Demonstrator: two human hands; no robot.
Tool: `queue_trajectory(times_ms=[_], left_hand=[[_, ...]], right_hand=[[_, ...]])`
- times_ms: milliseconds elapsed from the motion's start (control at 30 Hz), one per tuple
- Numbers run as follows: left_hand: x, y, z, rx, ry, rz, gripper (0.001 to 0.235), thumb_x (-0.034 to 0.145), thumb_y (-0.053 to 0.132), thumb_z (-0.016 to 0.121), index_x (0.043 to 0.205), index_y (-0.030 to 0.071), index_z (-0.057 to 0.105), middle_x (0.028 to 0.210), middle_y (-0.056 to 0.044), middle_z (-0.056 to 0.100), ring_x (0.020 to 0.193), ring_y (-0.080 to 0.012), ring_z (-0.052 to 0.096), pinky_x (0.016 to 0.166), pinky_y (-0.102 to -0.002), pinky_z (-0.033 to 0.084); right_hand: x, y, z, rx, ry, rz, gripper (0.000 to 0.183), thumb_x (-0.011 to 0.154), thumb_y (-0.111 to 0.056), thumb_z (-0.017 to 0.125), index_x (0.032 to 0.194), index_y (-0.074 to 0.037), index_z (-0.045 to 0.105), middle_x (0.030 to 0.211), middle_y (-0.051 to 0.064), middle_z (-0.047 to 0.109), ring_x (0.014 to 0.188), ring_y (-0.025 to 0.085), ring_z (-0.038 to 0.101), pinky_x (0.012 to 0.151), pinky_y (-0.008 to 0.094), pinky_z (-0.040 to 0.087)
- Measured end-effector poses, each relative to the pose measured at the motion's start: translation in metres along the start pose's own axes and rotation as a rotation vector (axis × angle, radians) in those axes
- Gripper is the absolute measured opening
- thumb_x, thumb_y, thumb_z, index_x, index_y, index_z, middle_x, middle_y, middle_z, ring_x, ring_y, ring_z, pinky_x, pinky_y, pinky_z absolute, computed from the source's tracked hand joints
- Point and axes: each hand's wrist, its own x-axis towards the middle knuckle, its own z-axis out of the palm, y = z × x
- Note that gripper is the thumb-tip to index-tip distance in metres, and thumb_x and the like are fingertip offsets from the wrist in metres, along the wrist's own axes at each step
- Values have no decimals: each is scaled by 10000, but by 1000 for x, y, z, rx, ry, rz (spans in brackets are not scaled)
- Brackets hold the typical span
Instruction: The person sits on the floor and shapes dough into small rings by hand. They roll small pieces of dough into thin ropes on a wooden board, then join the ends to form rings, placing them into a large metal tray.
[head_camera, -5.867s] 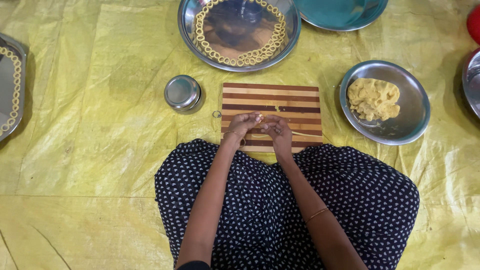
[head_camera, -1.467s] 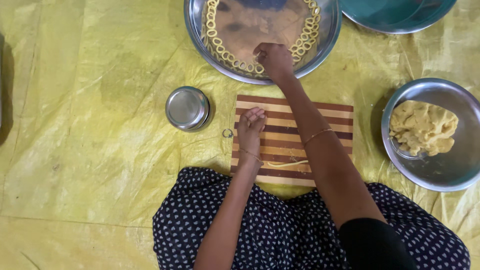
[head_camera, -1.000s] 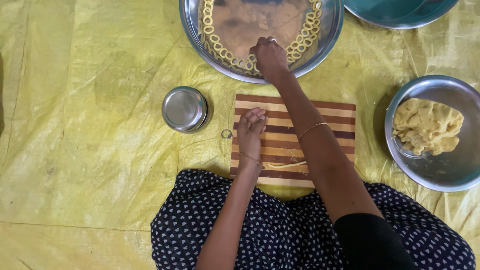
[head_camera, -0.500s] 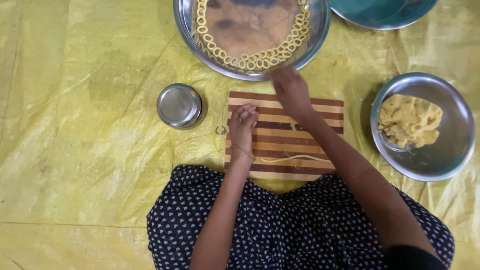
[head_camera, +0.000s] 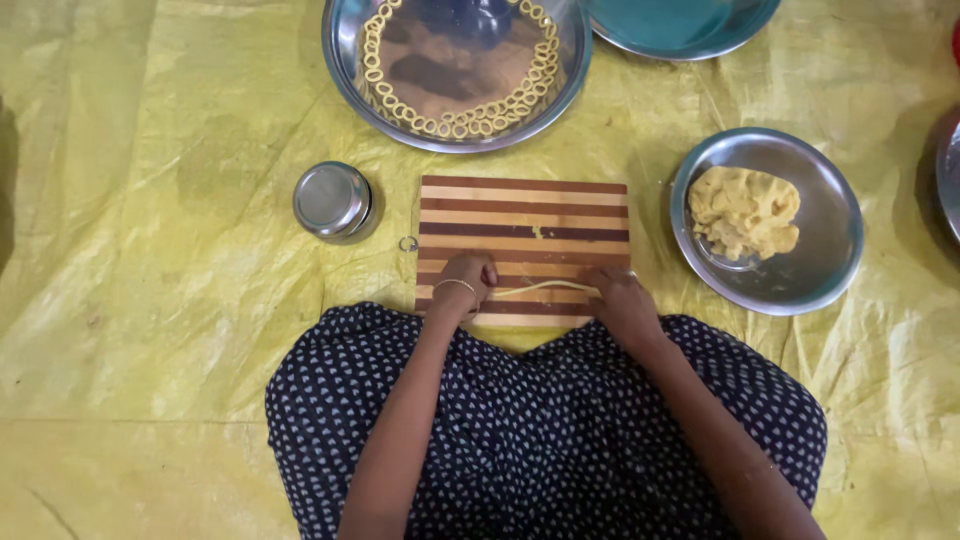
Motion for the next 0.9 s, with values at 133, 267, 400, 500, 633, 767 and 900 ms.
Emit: queue_trajectory(times_ms=[133,267,400,500,633,767,900], left_hand=[[-18,-10,7,144,234,210,132,723,18,787,803,70,696,937,-112,661,933,-291,649,807,-419,554],[-19,-6,3,185,212,152,149,698,69,821,785,96,703,968,-94,650,923,-282,655,801,-403,567],[-24,2,-7,149,232,107,89,806,112,783,827,96,697,994,-78,645,934,-268,656,823,-406,561],[-21,8,-12,61,275,25,55,903,140,718,876,103,688,1028,-59,644,937,-238,674,853,-381,576],[-17,7,-9,135,401,69,52,892,140,720,898,90,704,1088,-66,643,1064,-267,615,882,-418,544],[-14,1,-2,219,494,136,93,900,64,658,977,76,708,1182,-107,620,1117,-306,579,885,-434,538],[-9,8,16,328,555,227,277,984,108,612,1248,29,642,1319,-158,590,1254,-321,541,1050,-432,505]], right_hand=[[14,17,19,-162,54,-25,248,799,-4,640,1041,-40,684,1135,170,667,969,383,675,834,467,562],[18,23,23,-116,27,54,83,849,-27,638,916,-62,673,966,158,679,879,373,687,770,488,558],[19,22,19,-103,119,-18,67,845,-10,629,848,-64,669,924,140,677,820,346,690,742,464,570],[23,20,15,-64,257,-29,51,895,-31,646,881,-70,676,893,133,671,854,341,680,766,463,560],[24,14,8,2,250,-50,66,866,-67,678,924,-83,705,924,115,689,886,348,675,789,466,547],[23,7,2,10,218,-25,153,839,-54,698,984,-96,725,969,110,695,901,350,673,809,462,542],[21,2,-2,75,228,-10,210,827,-35,724,1026,-100,731,1019,111,700,908,357,672,820,459,541]])
